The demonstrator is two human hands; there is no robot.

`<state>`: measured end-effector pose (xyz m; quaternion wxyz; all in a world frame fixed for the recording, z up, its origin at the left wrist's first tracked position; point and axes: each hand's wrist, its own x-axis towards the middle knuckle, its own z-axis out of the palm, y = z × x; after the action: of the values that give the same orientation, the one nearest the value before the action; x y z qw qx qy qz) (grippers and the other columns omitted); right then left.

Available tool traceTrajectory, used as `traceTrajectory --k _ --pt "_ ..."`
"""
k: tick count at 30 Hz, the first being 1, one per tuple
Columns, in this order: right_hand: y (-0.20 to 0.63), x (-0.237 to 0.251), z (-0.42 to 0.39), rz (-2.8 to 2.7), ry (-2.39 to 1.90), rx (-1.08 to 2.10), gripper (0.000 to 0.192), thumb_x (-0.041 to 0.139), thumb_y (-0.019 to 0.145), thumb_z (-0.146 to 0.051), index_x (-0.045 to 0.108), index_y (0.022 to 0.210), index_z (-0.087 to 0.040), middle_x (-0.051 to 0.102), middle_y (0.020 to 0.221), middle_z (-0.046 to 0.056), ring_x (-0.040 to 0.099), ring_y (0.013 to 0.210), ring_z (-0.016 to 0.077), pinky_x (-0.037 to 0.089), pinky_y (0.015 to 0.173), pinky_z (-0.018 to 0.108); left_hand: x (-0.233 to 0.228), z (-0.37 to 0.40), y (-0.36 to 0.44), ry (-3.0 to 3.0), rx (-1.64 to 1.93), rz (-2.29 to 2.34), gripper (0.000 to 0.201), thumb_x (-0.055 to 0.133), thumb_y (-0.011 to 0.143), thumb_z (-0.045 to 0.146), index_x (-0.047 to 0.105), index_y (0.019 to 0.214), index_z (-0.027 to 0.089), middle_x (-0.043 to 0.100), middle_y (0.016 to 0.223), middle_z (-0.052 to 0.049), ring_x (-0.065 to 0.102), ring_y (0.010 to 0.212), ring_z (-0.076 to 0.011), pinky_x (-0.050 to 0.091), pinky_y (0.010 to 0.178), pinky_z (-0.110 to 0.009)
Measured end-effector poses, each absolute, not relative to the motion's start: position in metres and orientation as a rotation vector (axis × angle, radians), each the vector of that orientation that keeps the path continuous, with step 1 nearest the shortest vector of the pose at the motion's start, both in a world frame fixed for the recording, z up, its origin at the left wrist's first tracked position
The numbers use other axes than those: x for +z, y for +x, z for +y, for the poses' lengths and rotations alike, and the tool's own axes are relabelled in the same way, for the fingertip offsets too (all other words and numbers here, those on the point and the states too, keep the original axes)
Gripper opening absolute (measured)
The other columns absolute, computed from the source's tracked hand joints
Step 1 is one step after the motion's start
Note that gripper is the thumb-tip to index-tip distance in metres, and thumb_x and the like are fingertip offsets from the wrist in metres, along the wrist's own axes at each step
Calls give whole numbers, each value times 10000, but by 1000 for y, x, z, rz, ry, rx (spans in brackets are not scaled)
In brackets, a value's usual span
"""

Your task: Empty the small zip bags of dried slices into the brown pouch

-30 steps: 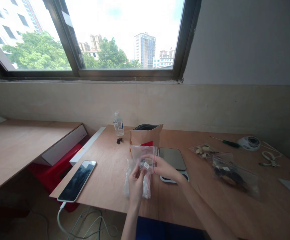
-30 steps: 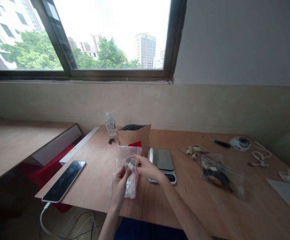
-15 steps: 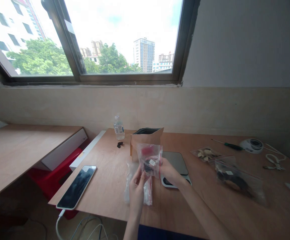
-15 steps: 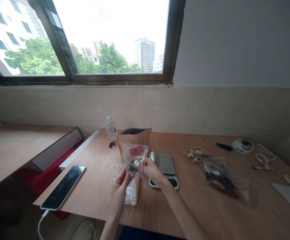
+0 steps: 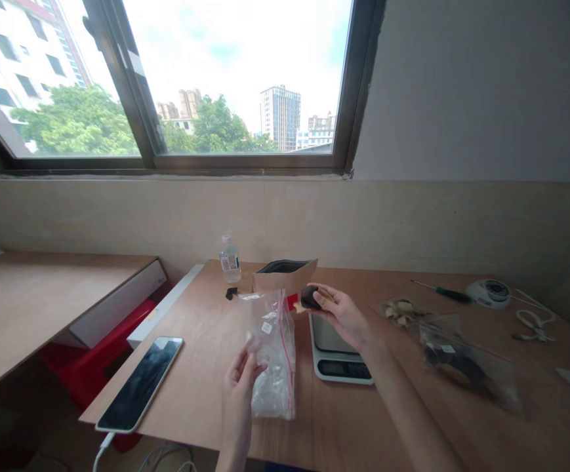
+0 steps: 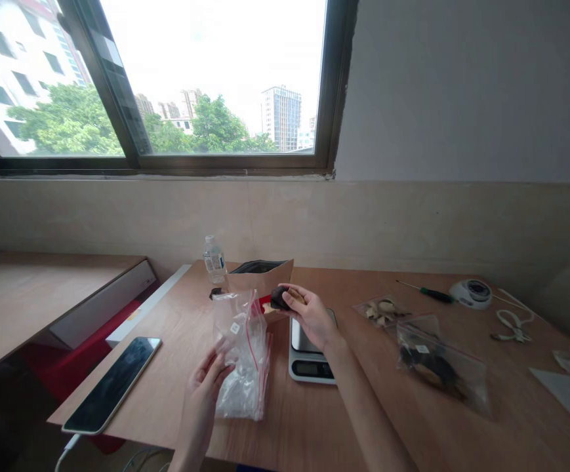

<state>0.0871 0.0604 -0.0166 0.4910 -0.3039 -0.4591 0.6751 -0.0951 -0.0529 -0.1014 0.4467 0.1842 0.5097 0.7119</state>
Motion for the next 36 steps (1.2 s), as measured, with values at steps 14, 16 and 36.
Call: traceTrajectory --k 14,16,36 --pt "47 38 128 -1895 -703 784 167 588 791 -231 651 941 -197 671 952 34 612 902 158 475 819 294 -102 -57 -99 1390 1213 2639 447 333 881 337 462 1291 216 466 1280 -157 523 1063 -307 394 888 -512" --pt "48 36 127 -1995 -696 677 165 573 801 -196 650 947 -210 663 973 28 601 924 156 460 836 296 -96 -47 -94 1688 1062 2501 431 303 894 304 472 1289 273 406 1383 -87 426 1217 -280 355 968 -459" --pt "60 33 116 -2243 -528 662 263 452 881 -158 611 1079 -225 649 1045 35 604 951 158 477 846 305 -99 107 -201 1398 1086 2437 381 362 823 195 504 1164 101 544 1216 -185 510 1127 -264 392 904 -372"
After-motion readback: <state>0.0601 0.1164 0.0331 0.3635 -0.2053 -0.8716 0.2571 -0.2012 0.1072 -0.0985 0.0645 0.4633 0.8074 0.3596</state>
